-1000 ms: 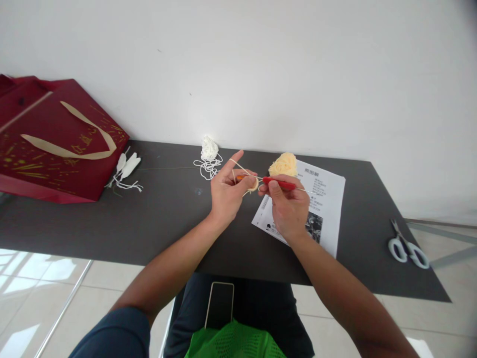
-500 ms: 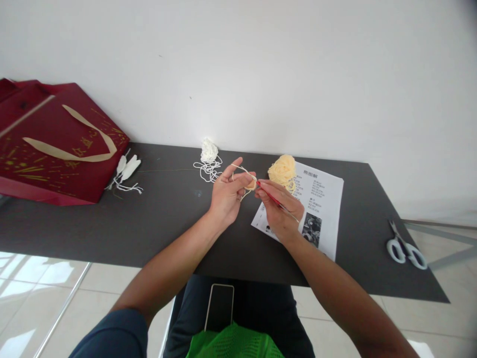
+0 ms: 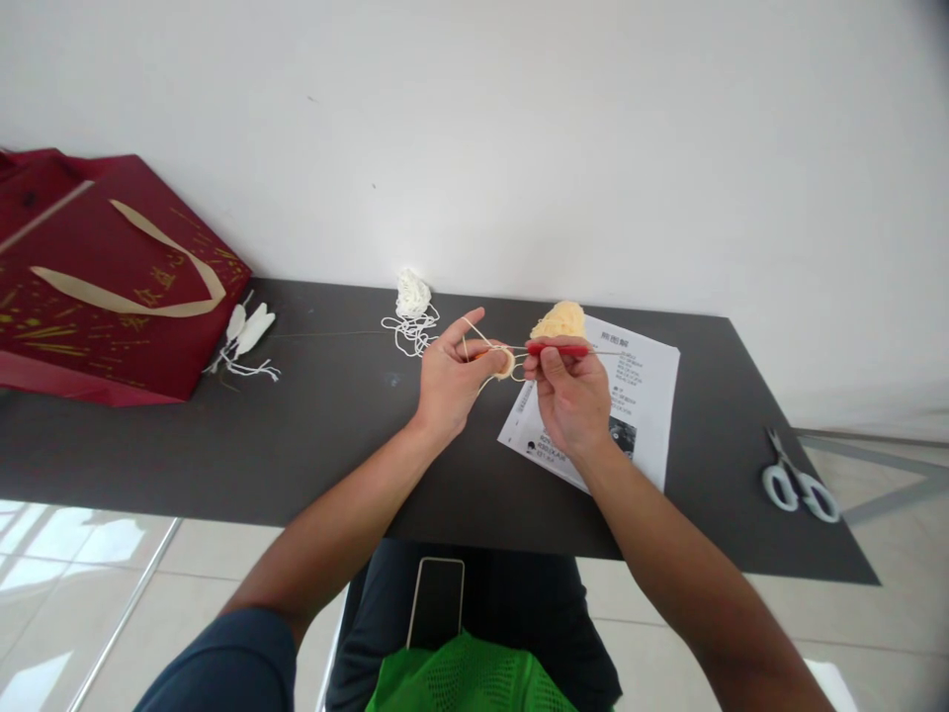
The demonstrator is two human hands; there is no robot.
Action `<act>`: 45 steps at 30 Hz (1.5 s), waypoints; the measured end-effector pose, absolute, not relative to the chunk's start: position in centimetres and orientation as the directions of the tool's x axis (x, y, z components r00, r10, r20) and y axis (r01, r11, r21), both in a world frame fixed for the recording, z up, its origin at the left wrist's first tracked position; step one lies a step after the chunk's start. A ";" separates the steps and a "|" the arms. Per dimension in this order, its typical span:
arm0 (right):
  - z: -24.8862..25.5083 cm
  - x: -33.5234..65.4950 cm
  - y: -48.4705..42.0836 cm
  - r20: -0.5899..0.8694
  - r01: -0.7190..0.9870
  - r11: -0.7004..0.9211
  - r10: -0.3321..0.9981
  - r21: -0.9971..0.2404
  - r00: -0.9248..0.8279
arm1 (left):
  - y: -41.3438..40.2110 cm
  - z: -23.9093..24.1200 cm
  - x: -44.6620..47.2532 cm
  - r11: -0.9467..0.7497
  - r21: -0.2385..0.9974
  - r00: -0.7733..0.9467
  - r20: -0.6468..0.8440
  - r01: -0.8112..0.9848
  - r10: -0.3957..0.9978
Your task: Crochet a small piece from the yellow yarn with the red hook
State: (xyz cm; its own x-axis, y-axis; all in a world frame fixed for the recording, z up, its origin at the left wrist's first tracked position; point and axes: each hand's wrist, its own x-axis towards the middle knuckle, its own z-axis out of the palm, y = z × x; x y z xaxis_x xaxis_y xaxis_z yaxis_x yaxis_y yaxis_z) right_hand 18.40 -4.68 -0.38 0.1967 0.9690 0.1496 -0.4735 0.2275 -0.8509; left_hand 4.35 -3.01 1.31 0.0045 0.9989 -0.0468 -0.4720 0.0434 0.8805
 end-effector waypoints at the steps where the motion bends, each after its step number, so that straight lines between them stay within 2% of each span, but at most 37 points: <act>1: -0.4 18.5 -4.6 0.159 -0.474 0.238 0.967 -0.848 0.202 | -3.0 1.2 4.3 0.041 0.886 0.008 -0.041 -0.463 0.999; 11: 0.1 19.1 -4.3 0.243 -0.451 0.320 0.944 -0.833 0.223 | -2.8 0.7 4.0 -0.026 0.894 0.013 0.035 -0.448 0.999; 18: -0.5 19.3 -4.5 0.368 -0.298 0.431 0.897 -0.852 0.245 | -2.8 1.0 3.7 -0.068 0.929 -0.004 0.071 -0.364 0.997; 23: -0.5 19.7 -4.5 0.366 -0.296 0.417 0.906 -0.860 0.212 | -2.7 1.5 3.2 -0.079 0.962 0.047 0.095 -0.262 0.994; 28: 0.0 19.7 -4.5 0.348 -0.338 0.395 0.917 -0.854 0.192 | -2.7 1.6 2.9 -0.084 0.966 0.092 0.109 -0.243 0.990; 36: 0.8 19.6 -4.9 0.275 -0.346 0.317 0.947 -0.883 0.166 | -2.6 1.4 2.8 0.017 0.940 0.149 0.036 -0.339 0.988; 45: 0.8 19.6 -5.0 0.301 -0.374 0.330 0.944 -0.867 0.135 | -2.5 2.0 2.8 0.193 0.885 0.238 -0.096 -0.424 0.966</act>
State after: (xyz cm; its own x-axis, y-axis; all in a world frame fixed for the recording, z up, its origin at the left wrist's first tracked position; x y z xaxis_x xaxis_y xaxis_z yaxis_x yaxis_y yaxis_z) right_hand 19.62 -4.99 0.77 0.1353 0.9440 0.3009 -0.3738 0.3299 -0.8668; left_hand 2.84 -2.51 2.00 0.2380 0.9665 -0.0962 -0.4240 0.1925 0.8850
